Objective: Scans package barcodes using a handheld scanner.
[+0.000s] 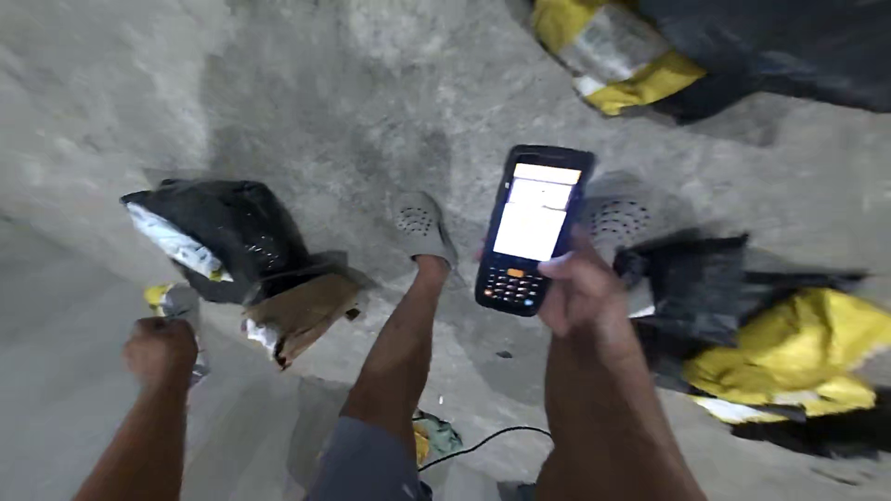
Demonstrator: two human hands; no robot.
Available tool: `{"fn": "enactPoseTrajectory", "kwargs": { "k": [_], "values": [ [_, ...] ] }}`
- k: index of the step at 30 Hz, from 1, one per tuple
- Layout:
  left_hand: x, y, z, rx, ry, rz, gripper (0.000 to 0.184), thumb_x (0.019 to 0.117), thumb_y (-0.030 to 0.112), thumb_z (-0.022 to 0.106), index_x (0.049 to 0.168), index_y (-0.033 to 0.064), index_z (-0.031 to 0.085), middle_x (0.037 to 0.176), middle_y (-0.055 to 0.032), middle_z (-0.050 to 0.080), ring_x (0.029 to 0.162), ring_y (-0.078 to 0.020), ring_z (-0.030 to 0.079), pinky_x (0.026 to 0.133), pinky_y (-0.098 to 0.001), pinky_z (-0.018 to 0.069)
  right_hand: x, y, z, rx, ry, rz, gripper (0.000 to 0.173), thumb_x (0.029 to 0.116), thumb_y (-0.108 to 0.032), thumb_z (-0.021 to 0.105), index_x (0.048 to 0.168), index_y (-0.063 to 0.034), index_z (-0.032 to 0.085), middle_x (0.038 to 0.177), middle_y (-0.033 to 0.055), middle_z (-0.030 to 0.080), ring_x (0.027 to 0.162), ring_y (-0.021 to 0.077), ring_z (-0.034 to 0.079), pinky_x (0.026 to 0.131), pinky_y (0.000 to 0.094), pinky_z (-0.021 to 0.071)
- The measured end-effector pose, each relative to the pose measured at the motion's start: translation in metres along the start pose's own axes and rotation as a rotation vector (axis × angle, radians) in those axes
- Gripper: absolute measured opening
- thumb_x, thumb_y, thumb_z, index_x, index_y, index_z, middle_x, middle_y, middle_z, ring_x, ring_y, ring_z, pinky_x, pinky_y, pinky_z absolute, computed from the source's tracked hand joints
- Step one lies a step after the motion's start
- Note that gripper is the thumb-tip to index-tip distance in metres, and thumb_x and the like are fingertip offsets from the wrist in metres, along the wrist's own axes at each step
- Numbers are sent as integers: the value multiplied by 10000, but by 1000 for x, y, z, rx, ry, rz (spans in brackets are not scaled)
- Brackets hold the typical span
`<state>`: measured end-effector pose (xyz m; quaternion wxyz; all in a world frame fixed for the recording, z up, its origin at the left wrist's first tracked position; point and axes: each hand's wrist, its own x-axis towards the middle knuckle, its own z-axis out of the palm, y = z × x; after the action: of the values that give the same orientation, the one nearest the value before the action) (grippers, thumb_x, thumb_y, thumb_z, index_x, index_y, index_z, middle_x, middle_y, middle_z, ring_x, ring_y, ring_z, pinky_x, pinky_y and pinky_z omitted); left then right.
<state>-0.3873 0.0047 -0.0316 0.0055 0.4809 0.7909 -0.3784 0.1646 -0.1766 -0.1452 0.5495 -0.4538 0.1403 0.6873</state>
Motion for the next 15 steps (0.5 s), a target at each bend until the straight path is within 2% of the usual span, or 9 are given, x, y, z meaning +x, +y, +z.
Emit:
{"fn": "enactPoseTrajectory", "kwargs": {
  "k": [1, 2, 5, 6, 7, 9, 10, 13, 15],
  "values": [
    [4, 3, 6, 36, -31, 2, 550, 975, 321, 604, 1408, -10, 532, 1461, -369, 445, 1382, -571, 385, 1092, -744, 317, 0, -2, 0, 19, -18, 11, 673, 821, -159, 591, 1465, -175, 397, 1268, 167, 644, 1105, 320, 675, 869, 489, 604],
    [6, 12, 14, 53, -66, 31, 577, 953, 330, 639, 1411, -4, 535, 1495, -389, 388, 1404, -604, 323, 1086, -779, 285, -1, -5, 1, 38, -14, 23, 693, 819, -153, 576, 1481, -188, 376, 1276, 173, 640, 1114, 329, 675, 874, 497, 604],
    [-9, 98, 35, -17, -175, 190, 604, 946, 354, 662, 1417, -7, 547, 1503, -403, 370, 1406, -621, 307, 1078, -789, 286, -3, -9, 0, 81, -1, 14, 600, 841, -182, 563, 1426, -214, 432, 1229, 129, 664, 1078, 279, 690, 860, 462, 607],
    [-17, 138, 41, -63, -199, 271, 576, 946, 330, 666, 1399, -11, 565, 1484, -397, 401, 1390, -610, 342, 1086, -772, 298, -3, -9, -1, 92, -15, 5, 572, 879, -264, 561, 1433, -221, 424, 1228, 118, 663, 1074, 268, 690, 865, 457, 607],
    [-26, 181, 48, -128, -221, 356, 547, 944, 305, 679, 1380, -10, 578, 1466, -390, 419, 1374, -600, 365, 1092, -759, 305, -2, -8, -4, 117, -32, -2, 590, 926, -407, 576, 1458, -215, 408, 1235, 140, 659, 1072, 292, 692, 869, 476, 608],
    [-47, 271, 55, -283, -262, 546, 503, 937, 244, 701, 1361, 0, 583, 1443, -377, 438, 1341, -587, 397, 1055, -750, 349, 1, -4, -8, 137, -54, -24, 728, 949, -682, 510, 1485, -199, 414, 1241, 178, 663, 1047, 332, 701, 850, 493, 616],
    [-58, 317, 57, -350, -277, 639, 501, 930, 233, 705, 1369, 24, 583, 1458, -351, 442, 1342, -554, 424, 1052, -717, 393, 1, -2, -9, 142, -47, -30, 729, 963, -706, 446, 1479, -191, 431, 1245, 183, 662, 1041, 338, 701, 848, 499, 616],
    [-93, 448, 45, -510, -317, 899, 575, 928, 208, 684, 1451, 51, 502, 1496, -299, 427, 1303, -443, 521, 1034, -586, 494, -1, 6, -6, 260, 66, 17, 593, 1041, -575, 342, 1470, -183, 461, 1248, 195, 653, 1060, 344, 689, 875, 517, 600],
    [-111, 521, 29, -587, -258, 1026, 674, 924, 220, 676, 1528, 74, 416, 1522, -277, 409, 1280, -383, 555, 1009, -510, 531, 1, 13, -6, 386, 127, 46, 549, 1075, -517, 279, 1445, -165, 483, 1229, 216, 657, 1050, 359, 692, 876, 529, 596]
  ]
}}
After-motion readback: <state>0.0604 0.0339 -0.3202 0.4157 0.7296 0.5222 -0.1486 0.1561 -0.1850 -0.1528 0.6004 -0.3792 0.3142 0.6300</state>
